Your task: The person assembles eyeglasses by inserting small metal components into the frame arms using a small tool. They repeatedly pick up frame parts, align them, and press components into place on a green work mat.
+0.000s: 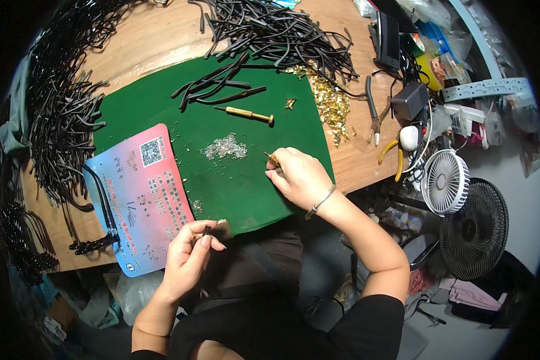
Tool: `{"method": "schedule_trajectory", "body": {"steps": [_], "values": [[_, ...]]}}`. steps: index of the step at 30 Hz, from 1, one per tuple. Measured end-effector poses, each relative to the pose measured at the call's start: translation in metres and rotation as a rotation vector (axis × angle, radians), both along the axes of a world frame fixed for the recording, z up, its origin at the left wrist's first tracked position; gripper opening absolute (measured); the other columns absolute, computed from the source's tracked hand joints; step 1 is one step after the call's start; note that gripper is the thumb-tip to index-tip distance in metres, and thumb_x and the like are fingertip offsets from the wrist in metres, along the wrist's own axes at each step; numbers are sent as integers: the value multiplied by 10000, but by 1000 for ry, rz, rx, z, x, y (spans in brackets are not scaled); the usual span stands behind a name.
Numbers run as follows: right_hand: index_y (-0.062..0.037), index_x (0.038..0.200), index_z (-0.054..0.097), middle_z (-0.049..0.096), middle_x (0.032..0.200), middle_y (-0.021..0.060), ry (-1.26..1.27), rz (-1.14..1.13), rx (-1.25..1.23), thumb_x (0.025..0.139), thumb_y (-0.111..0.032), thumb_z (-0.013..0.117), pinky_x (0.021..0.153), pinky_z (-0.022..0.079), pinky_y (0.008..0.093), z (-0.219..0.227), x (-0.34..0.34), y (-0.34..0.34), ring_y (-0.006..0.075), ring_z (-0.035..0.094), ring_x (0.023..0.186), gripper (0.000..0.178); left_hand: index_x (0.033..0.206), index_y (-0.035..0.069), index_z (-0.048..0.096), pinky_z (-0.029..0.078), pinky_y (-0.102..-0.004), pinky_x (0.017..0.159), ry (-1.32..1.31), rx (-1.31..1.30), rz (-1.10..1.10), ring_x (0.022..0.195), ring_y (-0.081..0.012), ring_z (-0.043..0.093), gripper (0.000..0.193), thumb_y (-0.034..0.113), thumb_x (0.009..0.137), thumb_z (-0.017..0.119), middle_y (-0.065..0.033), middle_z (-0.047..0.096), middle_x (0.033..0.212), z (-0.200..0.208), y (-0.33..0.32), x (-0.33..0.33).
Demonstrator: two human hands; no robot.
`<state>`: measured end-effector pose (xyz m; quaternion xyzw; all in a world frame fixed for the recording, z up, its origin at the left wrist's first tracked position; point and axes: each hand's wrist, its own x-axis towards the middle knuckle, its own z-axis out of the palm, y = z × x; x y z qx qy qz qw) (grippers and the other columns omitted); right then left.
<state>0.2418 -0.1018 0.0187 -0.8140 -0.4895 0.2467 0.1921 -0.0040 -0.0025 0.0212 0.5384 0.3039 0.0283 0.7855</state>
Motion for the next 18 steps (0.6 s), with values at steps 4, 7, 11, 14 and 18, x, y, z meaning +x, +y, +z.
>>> {"method": "schedule_trajectory", "body": {"steps": [4, 7, 11, 14, 18], "values": [[5, 876, 534, 602, 818, 137, 104, -153, 34, 803, -90, 631, 684, 497, 327, -3, -9, -3, 263, 621, 730, 155, 1173, -10, 486, 435, -236, 797, 15, -36, 10, 837, -76, 574, 246, 73, 945, 442, -47, 629, 868, -1, 0, -3], [4, 828, 546, 602, 796, 150, -7, -191, 3, 801, -101, 629, 653, 485, 345, -3, -25, -3, 286, 612, 705, 137, 1171, -13, 487, 435, -242, 814, -3, -31, 15, 842, -84, 579, 246, 67, 943, 443, -53, 627, 885, -3, -4, -2], [-34, 817, 538, 595, 773, 131, -76, -211, 123, 786, -106, 641, 608, 482, 388, -6, -40, -6, 317, 598, 690, 130, 1169, -14, 489, 436, -247, 813, -20, -24, 24, 837, -86, 578, 247, 70, 941, 448, -52, 627, 874, -1, -7, -1], [-33, 801, 543, 598, 779, 125, 105, -268, 110, 785, -119, 651, 613, 485, 370, -5, -33, -9, 305, 603, 692, 140, 1171, -11, 490, 434, -245, 809, -14, -15, 14, 830, -83, 575, 250, 77, 942, 449, -46, 629, 854, -1, -6, -2], [-10, 794, 560, 570, 753, 116, -62, -56, 59, 784, -128, 658, 616, 456, 329, -3, -26, -7, 276, 579, 677, 154, 1172, -5, 493, 432, -242, 807, -13, -22, 36, 829, -81, 573, 249, 81, 943, 448, -39, 632, 835, -4, -5, -6]]}}
